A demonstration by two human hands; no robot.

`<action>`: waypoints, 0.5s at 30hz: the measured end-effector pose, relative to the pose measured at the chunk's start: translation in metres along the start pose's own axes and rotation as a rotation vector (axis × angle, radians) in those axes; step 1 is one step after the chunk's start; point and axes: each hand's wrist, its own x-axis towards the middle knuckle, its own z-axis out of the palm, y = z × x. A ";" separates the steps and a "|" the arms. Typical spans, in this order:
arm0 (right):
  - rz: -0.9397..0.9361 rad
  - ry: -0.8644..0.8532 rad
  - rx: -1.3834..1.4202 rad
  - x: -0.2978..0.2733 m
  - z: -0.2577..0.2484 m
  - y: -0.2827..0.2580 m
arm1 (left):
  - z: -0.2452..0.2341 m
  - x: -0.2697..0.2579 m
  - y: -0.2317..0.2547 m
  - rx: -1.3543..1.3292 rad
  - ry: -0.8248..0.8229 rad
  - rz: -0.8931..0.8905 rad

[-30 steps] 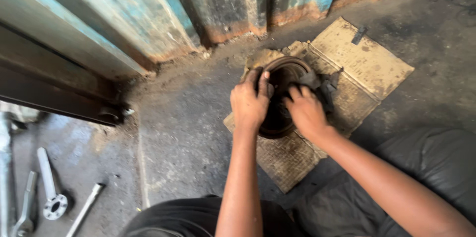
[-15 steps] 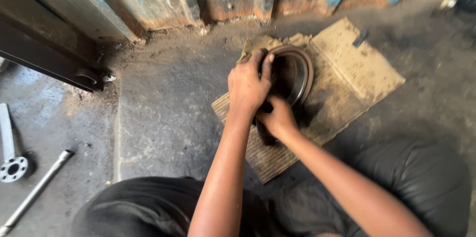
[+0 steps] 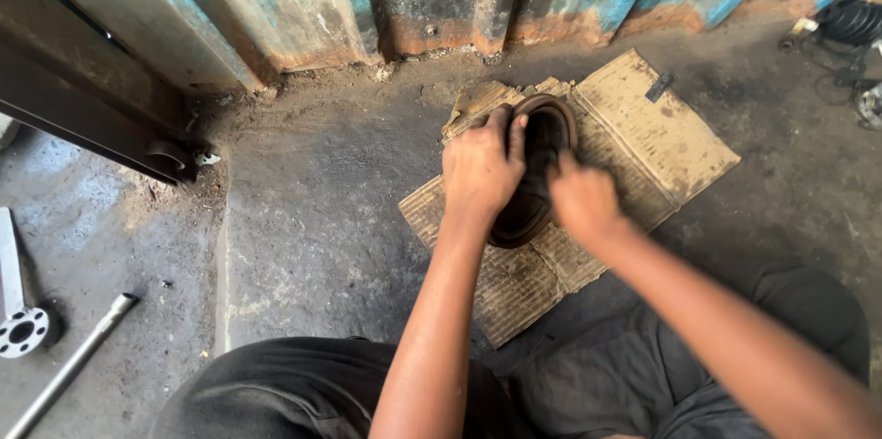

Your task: The person sits on the floor and cleans a circular metal mechanical part, likely a brake drum, using a dark cloth. They wipe the interior and exterior surfaces of the part, rotating it to access different areas.

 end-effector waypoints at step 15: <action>1.073 0.624 3.106 0.092 0.087 0.007 | 0.023 -0.004 -0.035 -0.684 0.066 0.012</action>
